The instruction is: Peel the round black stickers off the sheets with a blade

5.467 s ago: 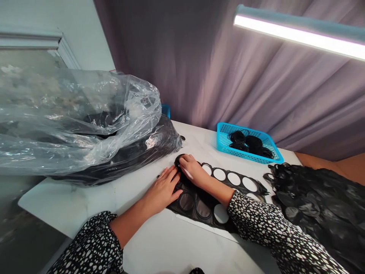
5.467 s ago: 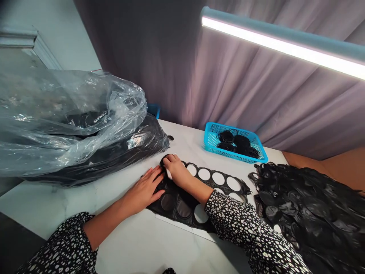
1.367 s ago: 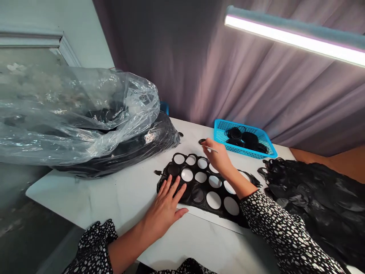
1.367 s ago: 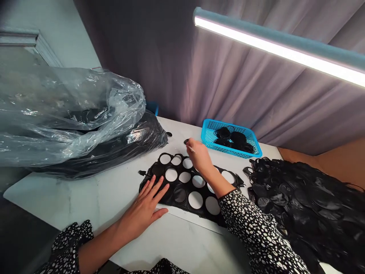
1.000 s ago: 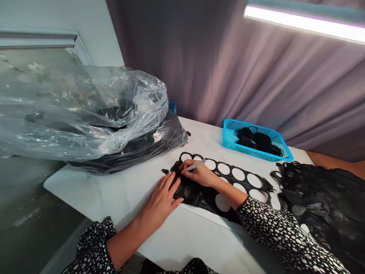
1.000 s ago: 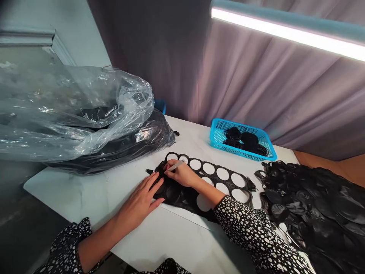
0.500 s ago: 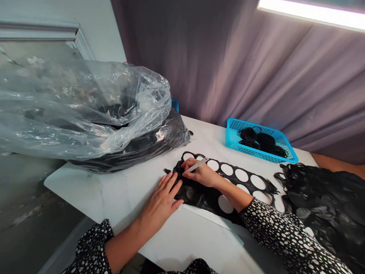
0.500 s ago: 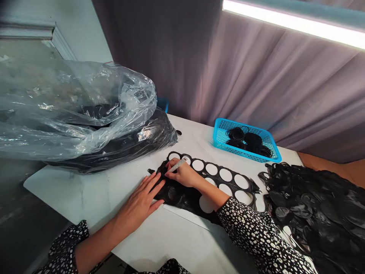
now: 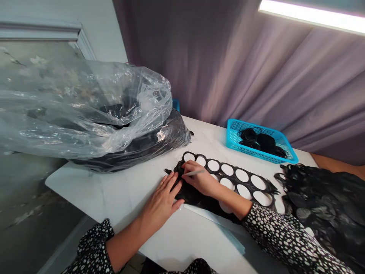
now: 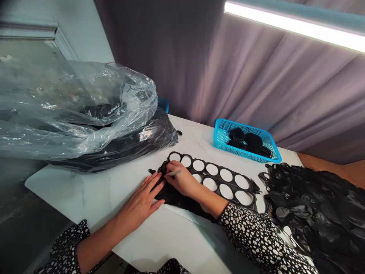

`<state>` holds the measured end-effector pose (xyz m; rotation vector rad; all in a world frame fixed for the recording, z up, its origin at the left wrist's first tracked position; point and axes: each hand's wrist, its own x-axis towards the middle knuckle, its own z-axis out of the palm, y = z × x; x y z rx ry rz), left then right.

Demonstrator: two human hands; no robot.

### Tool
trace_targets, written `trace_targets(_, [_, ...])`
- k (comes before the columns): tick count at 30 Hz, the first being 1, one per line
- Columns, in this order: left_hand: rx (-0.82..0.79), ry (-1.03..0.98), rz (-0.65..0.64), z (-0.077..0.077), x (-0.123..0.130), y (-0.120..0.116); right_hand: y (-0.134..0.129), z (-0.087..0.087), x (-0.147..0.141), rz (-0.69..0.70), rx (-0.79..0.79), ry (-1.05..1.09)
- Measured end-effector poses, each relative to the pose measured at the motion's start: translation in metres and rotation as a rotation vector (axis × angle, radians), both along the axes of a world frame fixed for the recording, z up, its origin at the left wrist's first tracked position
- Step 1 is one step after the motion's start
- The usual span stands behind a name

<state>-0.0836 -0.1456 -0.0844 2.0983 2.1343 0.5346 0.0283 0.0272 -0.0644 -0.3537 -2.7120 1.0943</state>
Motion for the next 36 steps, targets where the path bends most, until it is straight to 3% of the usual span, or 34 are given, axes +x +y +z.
trace_targets(3, [-0.026, -0.023, -0.013, 0.003, -0.001, 0.0, -0.011, -0.007, -0.001, 0.058, 0.312, 0.01])
trace_targets(5, [-0.015, -0.031, -0.007, 0.004, -0.001, -0.001, 0.002, -0.008, -0.003, -0.025, 0.399, -0.002])
trace_targets(10, [-0.006, -0.039, -0.002, 0.002, -0.005, 0.003, 0.073, 0.018, 0.0, -0.557, 0.254, 0.137])
trace_targets(12, [0.002, -0.031, 0.009, 0.004, -0.01, 0.005, 0.081, 0.032, 0.005, -0.596, 0.179, 0.184])
trace_targets(16, [0.1, -0.005, 0.092, 0.014, -0.011, -0.004, 0.037, 0.041, 0.011, -0.336, 0.112, 0.121])
trace_targets(19, [0.118, -0.017, 0.096, 0.019, 0.001, -0.026, -0.011, 0.03, 0.014, -0.026, 0.112, 0.048])
trace_targets(21, [0.089, -0.025, 0.072, 0.018, 0.011, -0.04, -0.031, 0.02, 0.016, 0.091, 0.058, 0.019])
trace_targets(24, [0.044, -0.017, 0.064, 0.013, 0.02, -0.052, -0.041, 0.009, 0.019, 0.077, -0.081, 0.026])
trace_targets(29, [0.027, -0.008, 0.072, 0.01, 0.021, -0.054, -0.034, 0.006, 0.02, 0.045, -0.262, 0.025])
trace_targets(36, [0.024, 0.01, 0.069, 0.01, 0.021, -0.053, -0.037, 0.005, 0.018, 0.05, -0.286, 0.016])
